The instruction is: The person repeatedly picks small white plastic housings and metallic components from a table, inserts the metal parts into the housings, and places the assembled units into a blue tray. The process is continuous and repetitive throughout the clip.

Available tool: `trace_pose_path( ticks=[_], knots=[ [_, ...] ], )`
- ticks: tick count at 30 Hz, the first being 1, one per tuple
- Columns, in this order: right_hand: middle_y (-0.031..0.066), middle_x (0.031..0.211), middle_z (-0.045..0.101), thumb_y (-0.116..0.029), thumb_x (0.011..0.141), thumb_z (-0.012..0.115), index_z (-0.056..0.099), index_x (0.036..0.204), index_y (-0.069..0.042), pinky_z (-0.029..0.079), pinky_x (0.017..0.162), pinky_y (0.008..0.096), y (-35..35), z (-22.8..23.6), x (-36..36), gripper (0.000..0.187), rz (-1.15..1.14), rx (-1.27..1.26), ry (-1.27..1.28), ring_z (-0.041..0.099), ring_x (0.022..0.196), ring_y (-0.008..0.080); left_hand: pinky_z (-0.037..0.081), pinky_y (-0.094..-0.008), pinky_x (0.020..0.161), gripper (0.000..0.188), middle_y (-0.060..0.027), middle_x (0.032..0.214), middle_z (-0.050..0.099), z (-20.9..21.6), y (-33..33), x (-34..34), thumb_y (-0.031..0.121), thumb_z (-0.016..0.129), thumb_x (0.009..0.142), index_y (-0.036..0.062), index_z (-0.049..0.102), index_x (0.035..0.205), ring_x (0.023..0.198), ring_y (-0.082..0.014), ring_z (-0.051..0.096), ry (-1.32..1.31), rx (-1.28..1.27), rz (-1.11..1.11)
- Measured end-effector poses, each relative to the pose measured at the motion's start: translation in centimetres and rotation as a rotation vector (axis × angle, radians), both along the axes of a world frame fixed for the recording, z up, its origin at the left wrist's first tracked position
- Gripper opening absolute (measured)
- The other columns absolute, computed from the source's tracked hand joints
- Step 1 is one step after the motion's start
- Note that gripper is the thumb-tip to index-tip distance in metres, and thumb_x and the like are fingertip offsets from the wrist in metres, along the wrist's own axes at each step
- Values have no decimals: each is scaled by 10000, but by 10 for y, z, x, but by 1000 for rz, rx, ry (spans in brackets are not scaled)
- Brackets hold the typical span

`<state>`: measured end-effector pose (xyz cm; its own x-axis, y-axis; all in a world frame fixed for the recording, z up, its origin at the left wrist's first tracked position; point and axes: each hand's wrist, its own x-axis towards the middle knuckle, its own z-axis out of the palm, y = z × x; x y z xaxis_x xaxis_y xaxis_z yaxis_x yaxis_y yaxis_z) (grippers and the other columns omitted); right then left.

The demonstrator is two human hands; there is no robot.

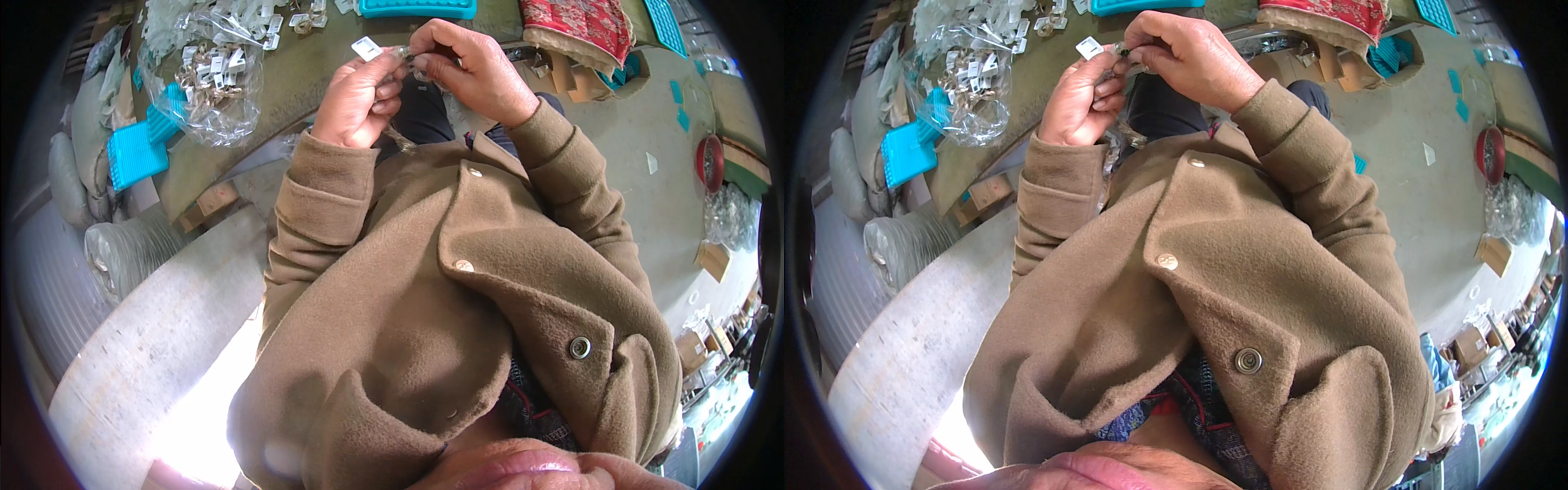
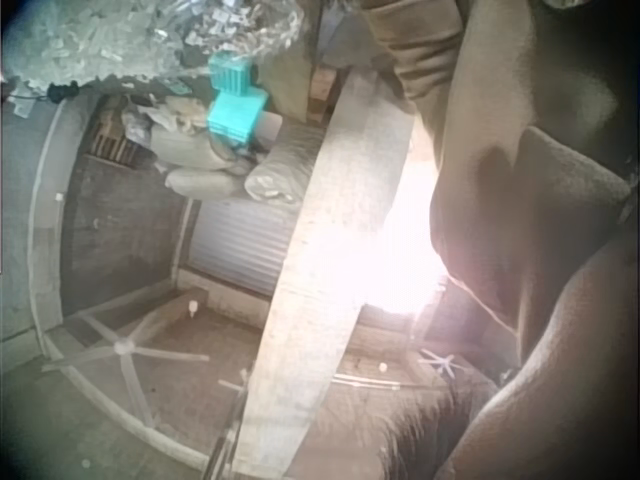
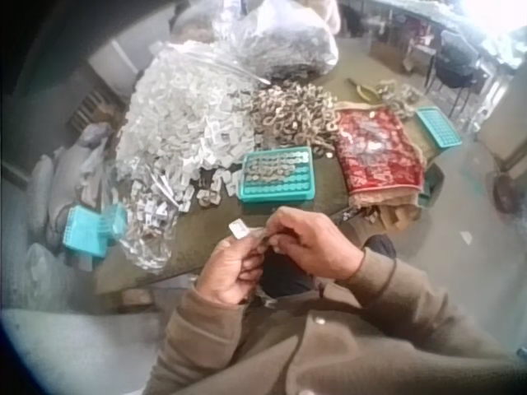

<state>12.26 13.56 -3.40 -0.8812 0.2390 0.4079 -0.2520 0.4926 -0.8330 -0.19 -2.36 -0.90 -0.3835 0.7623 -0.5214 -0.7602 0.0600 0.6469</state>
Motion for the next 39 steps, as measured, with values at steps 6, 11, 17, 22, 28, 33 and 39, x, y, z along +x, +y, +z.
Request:
trace_pose_path(
  ticks=[6,11,17,22,28,33,39],
  knots=[
    [-7,919,609,-116,1019,594,610,1063,-70,483,714,213,3,-14,0,66,170,-1026,-161,534,749,65,521,-218,671,357,-96,1126,699,6,3,-6,243,621,995,30,611,1282,820,-73,619,154,71,16],
    [7,924,618,-109,1015,592,602,1042,-77,477,724,205,2,-15,-2,43,252,-1283,-165,537,759,71,428,-205,646,362,7,1056,658,0,3,-1,247,628,1004,42,634,1303,799,-46,516,309,72,2],
    [-9,902,609,-111,1010,598,601,1033,-79,470,701,200,-2,-9,-2,39,198,-1262,-201,534,756,64,396,-194,629,347,69,924,620,-9,14,12,234,664,988,58,661,1286,766,-24,481,495,79,63],
    [-52,868,588,-148,986,653,632,1029,-76,440,657,178,-6,-5,2,87,73,-1017,-248,512,717,33,472,-190,659,339,34,980,664,-11,13,15,213,674,979,39,663,1271,796,-37,563,403,88,26],
    [-51,868,609,-136,971,666,681,1005,-67,432,647,172,-7,1,1,79,-42,-932,-272,513,716,25,540,-212,707,307,-20,1090,701,-11,8,8,171,665,978,37,662,1253,908,-83,668,426,60,3],
    [-44,826,624,-138,938,691,695,987,-54,413,607,187,-11,7,0,98,-22,-1060,-232,514,676,34,540,-213,683,258,-39,1084,713,-15,6,9,123,686,954,39,675,1198,911,-101,690,438,73,67],
    [-26,807,630,-116,894,717,707,957,-33,401,586,196,-17,11,1,104,-53,-1165,-278,501,648,44,535,-203,655,282,-54,1041,726,-16,6,13,86,706,934,30,669,1208,893,-104,695,502,101,159]
  ],
)
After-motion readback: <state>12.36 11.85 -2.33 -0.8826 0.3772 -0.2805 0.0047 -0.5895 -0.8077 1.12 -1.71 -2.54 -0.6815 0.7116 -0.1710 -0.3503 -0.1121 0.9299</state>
